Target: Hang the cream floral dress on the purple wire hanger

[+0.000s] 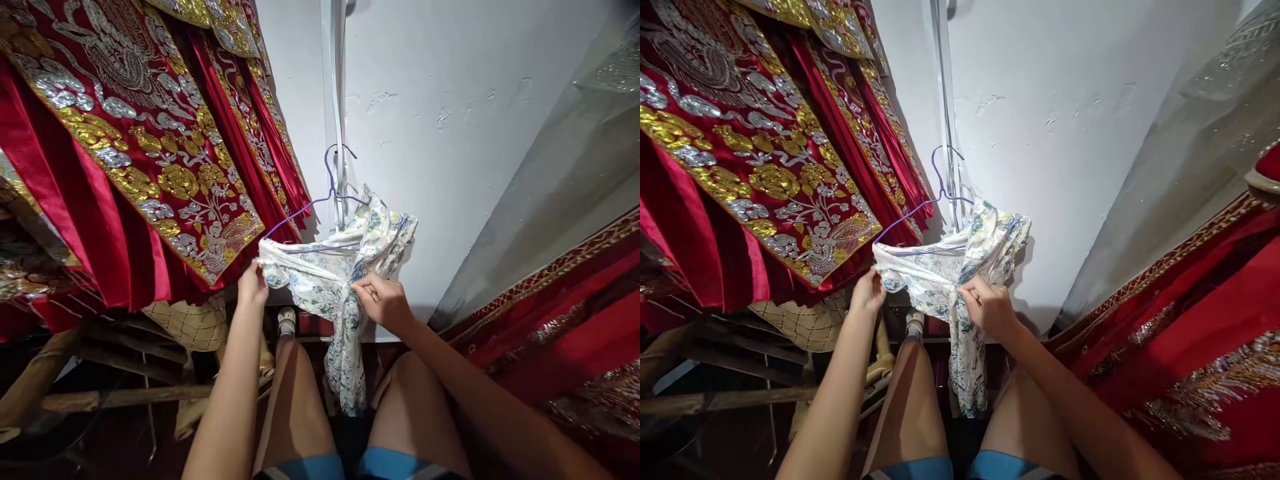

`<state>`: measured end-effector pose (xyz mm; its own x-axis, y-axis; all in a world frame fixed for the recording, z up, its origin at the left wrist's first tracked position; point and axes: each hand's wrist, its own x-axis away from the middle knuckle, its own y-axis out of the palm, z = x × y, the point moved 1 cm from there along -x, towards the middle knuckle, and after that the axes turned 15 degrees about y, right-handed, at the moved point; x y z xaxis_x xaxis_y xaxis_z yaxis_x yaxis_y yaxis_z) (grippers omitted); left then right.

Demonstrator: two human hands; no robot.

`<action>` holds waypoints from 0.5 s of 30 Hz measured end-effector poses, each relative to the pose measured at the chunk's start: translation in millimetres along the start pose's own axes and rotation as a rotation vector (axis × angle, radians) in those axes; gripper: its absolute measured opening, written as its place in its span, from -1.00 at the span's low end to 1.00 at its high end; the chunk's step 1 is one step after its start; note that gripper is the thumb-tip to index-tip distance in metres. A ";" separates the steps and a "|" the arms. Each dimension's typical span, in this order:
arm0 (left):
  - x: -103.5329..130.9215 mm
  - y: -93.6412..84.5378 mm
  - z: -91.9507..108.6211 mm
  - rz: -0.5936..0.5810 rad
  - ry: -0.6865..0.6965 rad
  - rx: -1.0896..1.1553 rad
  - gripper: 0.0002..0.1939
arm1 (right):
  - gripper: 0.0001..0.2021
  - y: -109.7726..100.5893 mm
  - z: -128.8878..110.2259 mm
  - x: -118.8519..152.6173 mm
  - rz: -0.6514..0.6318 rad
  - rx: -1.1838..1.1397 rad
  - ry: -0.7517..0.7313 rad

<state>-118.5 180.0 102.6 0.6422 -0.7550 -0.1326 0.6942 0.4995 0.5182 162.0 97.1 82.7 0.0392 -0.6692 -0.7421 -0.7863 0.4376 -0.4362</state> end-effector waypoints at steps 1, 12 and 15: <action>10.3 -6.2 -9.2 0.012 -0.050 -0.001 -0.68 | -0.85 0.1 -1.0 6.1 -0.025 -0.027 0.074; 106.7 -15.5 -22.3 -0.219 -0.139 0.143 -0.74 | -0.71 1.8 -9.2 98.3 0.097 -0.507 0.818; 123.1 -1.5 3.5 -0.467 -0.030 0.206 -0.64 | -0.64 0.3 -8.7 96.8 -0.018 -0.491 0.825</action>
<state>-41.7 84.9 88.4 0.2670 -0.8909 -0.3675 0.8244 0.0137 0.5658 160.2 27.2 15.2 -0.2457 -0.9672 -0.0641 -0.9676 0.2486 -0.0432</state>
